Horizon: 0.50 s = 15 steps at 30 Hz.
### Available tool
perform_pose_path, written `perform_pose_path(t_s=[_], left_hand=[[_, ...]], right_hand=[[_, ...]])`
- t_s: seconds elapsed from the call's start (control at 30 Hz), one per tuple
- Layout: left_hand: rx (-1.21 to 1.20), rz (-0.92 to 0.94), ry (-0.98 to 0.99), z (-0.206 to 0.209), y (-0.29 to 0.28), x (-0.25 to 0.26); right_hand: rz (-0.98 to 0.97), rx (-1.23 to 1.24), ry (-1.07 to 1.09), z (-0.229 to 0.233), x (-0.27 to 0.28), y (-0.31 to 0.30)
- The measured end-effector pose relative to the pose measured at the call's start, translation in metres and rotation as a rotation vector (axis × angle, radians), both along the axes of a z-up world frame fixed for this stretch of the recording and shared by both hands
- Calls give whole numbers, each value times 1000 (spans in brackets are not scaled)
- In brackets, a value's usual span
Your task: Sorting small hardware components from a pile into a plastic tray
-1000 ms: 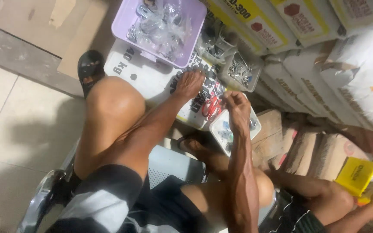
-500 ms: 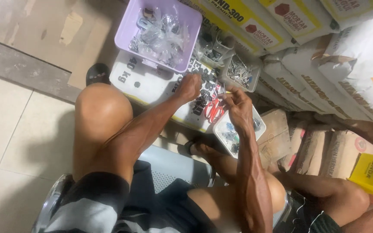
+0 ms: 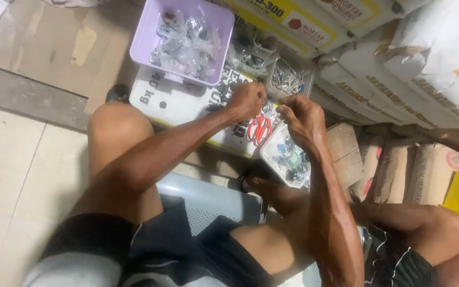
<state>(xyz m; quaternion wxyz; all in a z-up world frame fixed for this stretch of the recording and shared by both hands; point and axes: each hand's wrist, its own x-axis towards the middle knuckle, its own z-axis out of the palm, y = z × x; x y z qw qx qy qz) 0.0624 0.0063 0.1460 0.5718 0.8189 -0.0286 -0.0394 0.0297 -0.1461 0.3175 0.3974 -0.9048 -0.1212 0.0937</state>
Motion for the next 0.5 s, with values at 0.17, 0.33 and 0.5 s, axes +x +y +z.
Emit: perform_pose_path(t_s=[0.17,0.33,0.5], left_hand=[[138,-51,53,30,3,13],[4,33,55,52,33,9],[-704,284,395,82,39,-1]], right_hand=[[-115,288,15,10,-8,-6],[-110,414,43,-9,-5,-3],[-61,437,-51,-38,-3,17]])
